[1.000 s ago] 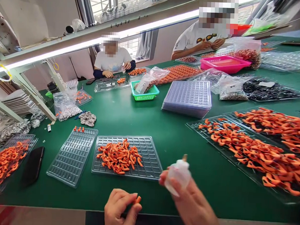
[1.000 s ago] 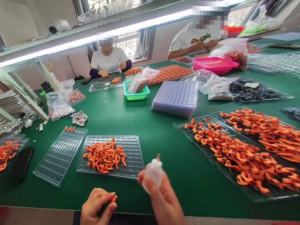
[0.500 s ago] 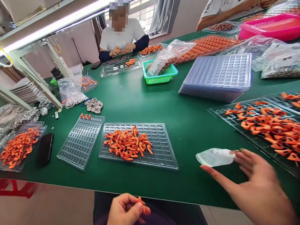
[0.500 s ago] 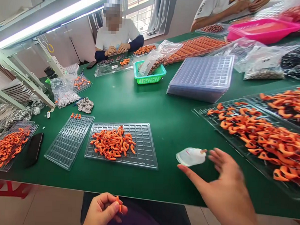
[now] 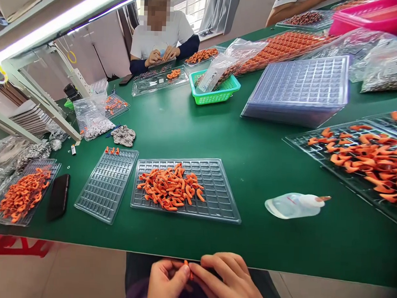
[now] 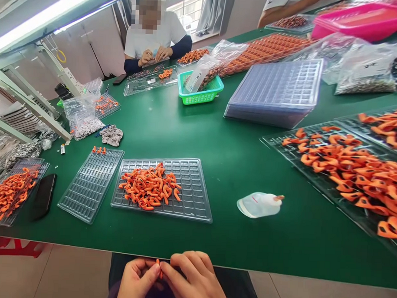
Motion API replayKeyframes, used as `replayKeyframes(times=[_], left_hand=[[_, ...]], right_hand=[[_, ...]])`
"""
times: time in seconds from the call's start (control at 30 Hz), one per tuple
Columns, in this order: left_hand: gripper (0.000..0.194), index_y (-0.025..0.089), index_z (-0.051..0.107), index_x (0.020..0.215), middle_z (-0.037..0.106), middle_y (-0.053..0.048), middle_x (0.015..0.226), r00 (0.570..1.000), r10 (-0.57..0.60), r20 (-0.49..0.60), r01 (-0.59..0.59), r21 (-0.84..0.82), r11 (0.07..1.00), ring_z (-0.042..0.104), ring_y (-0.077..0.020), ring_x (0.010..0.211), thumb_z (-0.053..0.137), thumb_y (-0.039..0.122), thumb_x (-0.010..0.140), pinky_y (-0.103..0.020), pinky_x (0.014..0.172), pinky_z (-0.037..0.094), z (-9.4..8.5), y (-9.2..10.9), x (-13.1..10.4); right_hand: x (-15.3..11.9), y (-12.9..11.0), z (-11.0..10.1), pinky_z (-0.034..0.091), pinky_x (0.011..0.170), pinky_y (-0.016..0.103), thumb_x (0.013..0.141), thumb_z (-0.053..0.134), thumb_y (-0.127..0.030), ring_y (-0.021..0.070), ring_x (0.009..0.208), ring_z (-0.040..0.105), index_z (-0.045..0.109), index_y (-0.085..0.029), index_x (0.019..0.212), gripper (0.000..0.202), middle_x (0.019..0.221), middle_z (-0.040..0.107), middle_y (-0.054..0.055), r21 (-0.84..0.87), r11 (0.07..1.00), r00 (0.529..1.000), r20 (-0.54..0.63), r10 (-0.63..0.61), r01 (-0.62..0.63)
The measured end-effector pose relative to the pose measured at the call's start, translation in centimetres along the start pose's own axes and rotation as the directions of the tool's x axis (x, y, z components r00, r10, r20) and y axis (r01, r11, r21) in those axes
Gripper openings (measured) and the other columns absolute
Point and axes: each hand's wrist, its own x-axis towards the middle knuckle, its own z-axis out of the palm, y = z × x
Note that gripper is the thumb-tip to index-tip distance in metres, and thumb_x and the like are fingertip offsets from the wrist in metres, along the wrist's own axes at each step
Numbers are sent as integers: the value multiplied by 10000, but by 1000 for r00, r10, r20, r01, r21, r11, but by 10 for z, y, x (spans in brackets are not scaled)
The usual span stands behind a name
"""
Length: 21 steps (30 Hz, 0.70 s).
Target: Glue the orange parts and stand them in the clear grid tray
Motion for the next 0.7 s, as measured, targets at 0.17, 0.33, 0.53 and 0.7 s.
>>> replayKeyframes(times=[0.17,0.33,0.53,0.7], left_hand=[[516,97,772,720,746,-103,674,1000,14,-3,-14,-23,1000,636,-133,566,859,596,623,-218,575,527,4,2,-2],[477,105,767,677,744,-95,661,1000,30,-7,-30,-49,998,630,-141,569,864,570,630,-237,599,528,7,7,-3],[443,122,782,704,752,-84,687,1000,31,-1,-31,-55,998,637,-146,604,855,557,656,-240,631,526,10,9,-4],[474,115,781,721,748,-93,686,999,14,29,-13,-15,1000,645,-158,601,856,577,642,-253,623,536,3,9,-4]], right_hand=[[-3,0,4,384,740,309,1078,391,-197,160,718,553,705,-166,914,356,771,681,43,12,1000,1000,-23,8,-8],[-3,0,4,365,720,335,1057,401,-145,162,694,554,694,-171,904,332,762,691,33,9,1000,1000,-19,-1,2],[0,3,-2,361,715,337,1012,432,-84,154,683,566,693,-173,948,283,776,708,16,-10,999,997,57,-43,43],[0,3,-3,357,708,333,1034,413,-103,164,677,558,690,-172,959,295,757,687,25,4,999,998,53,-44,44]])
